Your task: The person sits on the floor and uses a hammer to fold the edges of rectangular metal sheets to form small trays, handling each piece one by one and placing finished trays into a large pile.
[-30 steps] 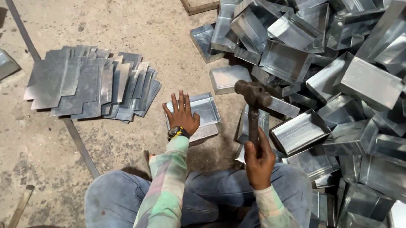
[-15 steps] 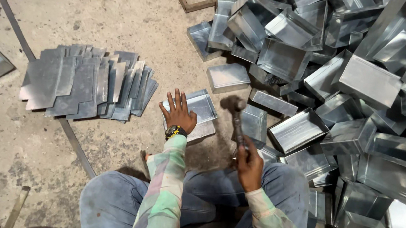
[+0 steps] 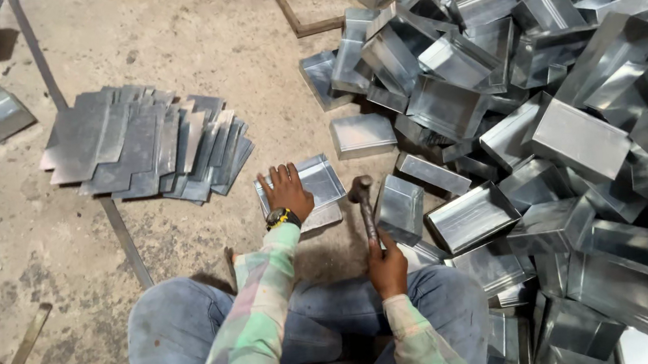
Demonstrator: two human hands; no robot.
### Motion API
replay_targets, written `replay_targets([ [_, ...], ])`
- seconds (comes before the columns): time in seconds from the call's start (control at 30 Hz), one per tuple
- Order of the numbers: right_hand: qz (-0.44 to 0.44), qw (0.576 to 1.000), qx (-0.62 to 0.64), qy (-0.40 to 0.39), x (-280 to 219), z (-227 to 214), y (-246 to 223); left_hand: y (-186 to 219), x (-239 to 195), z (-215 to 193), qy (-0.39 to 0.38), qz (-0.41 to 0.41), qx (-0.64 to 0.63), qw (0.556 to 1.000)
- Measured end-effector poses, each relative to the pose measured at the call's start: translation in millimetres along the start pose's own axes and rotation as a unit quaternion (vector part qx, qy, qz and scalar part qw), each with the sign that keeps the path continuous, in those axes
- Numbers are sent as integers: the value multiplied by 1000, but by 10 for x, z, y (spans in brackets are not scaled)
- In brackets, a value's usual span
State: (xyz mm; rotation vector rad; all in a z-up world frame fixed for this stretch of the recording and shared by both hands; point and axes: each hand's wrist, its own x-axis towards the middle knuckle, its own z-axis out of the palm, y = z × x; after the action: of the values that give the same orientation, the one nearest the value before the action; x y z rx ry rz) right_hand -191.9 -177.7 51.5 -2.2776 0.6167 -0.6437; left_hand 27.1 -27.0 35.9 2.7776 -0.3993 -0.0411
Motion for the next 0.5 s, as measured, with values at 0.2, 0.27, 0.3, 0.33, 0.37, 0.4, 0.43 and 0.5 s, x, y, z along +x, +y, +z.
replay_targets([
  [0.2,165,983,69,-46,56,-121,-122,-228,126,68,25,-31,-55,998],
  [0.27,105,991,80,-23,78,-128,-140,-262,-12,88,38,-13,-45,998],
  [0.3,80,993,87,-14,79,-136,-142,-242,-121,66,-8,-25,-59,998],
  [0.33,58,994,93,0,66,-146,-144,-164,-271,46,-57,-32,-73,995],
  [0.37,57,993,101,-2,80,-139,-156,-96,-389,-3,-105,-39,-87,990],
  [0.4,60,993,106,-2,71,-152,-167,-50,-516,-59,-85,5,-72,994],
  [0.43,62,992,112,-2,66,-164,-191,-25,-638,-112,-65,49,-57,995],
  [0.5,93,987,127,-17,38,-218,-267,32,-730,-168,-11,95,-46,994],
])
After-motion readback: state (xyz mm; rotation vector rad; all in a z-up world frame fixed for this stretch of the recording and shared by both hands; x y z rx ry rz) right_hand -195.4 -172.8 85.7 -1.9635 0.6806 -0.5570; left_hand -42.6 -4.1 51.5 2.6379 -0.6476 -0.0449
